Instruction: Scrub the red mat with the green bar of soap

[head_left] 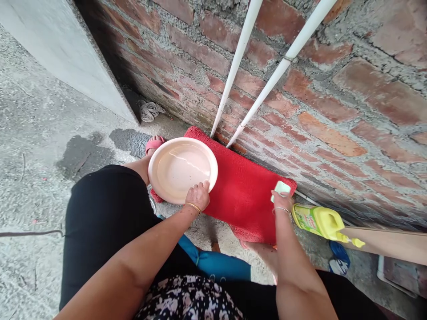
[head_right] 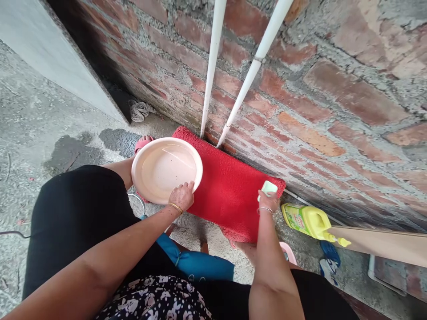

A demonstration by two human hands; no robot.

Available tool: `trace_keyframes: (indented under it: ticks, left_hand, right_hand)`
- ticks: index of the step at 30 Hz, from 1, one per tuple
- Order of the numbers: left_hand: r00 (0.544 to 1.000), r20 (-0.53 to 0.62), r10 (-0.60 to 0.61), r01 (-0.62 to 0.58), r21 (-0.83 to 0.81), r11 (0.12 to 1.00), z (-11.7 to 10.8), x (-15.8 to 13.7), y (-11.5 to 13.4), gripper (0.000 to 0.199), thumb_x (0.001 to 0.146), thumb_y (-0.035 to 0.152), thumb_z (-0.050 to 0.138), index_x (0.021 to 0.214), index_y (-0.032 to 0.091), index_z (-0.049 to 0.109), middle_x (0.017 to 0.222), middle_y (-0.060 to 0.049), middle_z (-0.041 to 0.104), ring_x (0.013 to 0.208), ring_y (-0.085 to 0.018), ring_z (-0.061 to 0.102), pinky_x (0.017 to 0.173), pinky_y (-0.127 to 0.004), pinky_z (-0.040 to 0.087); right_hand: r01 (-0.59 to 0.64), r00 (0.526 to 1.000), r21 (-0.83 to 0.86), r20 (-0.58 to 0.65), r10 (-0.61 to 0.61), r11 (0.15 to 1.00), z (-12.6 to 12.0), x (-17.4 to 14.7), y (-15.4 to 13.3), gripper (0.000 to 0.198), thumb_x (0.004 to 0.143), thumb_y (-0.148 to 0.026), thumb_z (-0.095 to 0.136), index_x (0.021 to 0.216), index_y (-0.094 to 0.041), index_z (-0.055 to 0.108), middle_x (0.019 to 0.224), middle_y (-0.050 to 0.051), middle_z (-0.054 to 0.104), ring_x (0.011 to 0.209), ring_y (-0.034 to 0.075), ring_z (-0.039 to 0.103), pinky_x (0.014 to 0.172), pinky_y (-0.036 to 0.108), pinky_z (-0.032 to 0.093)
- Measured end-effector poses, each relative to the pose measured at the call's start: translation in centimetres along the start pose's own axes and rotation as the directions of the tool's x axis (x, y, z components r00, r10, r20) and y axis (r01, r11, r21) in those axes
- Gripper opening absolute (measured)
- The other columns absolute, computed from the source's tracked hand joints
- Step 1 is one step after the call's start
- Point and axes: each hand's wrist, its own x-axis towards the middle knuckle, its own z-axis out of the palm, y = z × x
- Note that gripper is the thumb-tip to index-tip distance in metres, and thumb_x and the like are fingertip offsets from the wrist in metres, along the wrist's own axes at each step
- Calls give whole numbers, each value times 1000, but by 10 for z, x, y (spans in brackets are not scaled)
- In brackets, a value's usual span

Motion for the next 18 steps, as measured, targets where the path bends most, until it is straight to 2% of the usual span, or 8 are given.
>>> trace_keyframes:
  ticks: [1, 3, 6, 9, 10, 12, 15, 18]
  left_hand:
    - [1000, 4, -2, 2, 1, 1000, 0, 0, 0, 36, 86, 19, 32, 119, 19, 44, 102, -13, 55, 94, -23, 55, 78, -36, 44]
    - [1000, 6, -6, 6, 8, 1000, -1, 0, 0, 36, 86, 19, 32, 120, 19, 44, 103, -13, 55, 95, -23, 55, 78, -36, 44]
    - [1000, -8, 2, -2, 19, 1000, 1, 0, -1, 37, 86, 19, 32, 121, 19, 43, 101, -12, 55, 94, -23, 55, 78, -36, 44]
    - [1000, -24, 11, -11, 17, 1000, 3, 0, -1, 39, 85, 18, 33, 123, 19, 42, 100, -12, 55, 92, -23, 56, 77, -36, 44]
    - [1000, -24, 9, -9, 16, 1000, 3, 1, -1, 39, 85, 18, 33, 124, 20, 41, 101, -12, 55, 92, -23, 56, 77, -37, 44]
    - [1000, -20, 7, -7, 15, 1000, 4, 1, -2, 40, 86, 18, 32, 124, 19, 41, 102, -13, 55, 93, -24, 56, 78, -37, 44]
    - [1000, -20, 15, -15, 12, 1000, 5, 1, -2, 37, 86, 18, 31, 121, 19, 43, 101, -13, 55, 93, -24, 56, 77, -37, 44]
    - [1000, -23, 9, -9, 3, 1000, 5, 1, -2, 36, 85, 17, 32, 118, 19, 44, 101, -12, 55, 93, -23, 56, 77, -36, 44]
  right_hand:
    - [27, 1000, 24, 9, -27, 999, 10, -16, -20, 42, 57, -48, 70, 86, -20, 58, 92, 6, 54, 86, 22, 54, 80, 35, 43]
    - [207, 971, 77, 106, -215, 975, 32, -53, -66, 43, 58, -48, 70, 89, -22, 59, 93, 4, 53, 85, 20, 53, 80, 31, 42]
    - [418, 864, 123, 252, -436, 900, 63, -108, -130, 40, 63, -50, 67, 93, -25, 60, 95, 2, 50, 79, 17, 52, 74, 28, 41]
    - [552, 763, 125, 322, -560, 824, 79, -140, -164, 38, 67, -49, 64, 97, -26, 60, 96, 3, 49, 84, 19, 50, 75, 29, 39]
    - [563, 751, 120, 339, -567, 817, 81, -143, -166, 38, 68, -49, 64, 97, -25, 60, 95, 3, 48, 85, 20, 50, 75, 29, 39]
    - [545, 760, 101, 360, -541, 832, 79, -136, -157, 38, 67, -49, 64, 96, -25, 60, 95, 3, 48, 84, 19, 49, 75, 29, 39]
    - [457, 834, 52, 321, -448, 888, 62, -105, -117, 40, 63, -50, 68, 94, -26, 60, 93, 1, 47, 81, 18, 50, 75, 28, 40]
    - [302, 928, -7, 231, -292, 953, 33, -67, -55, 43, 59, -50, 70, 93, -24, 61, 92, 2, 49, 78, 18, 52, 76, 29, 41]
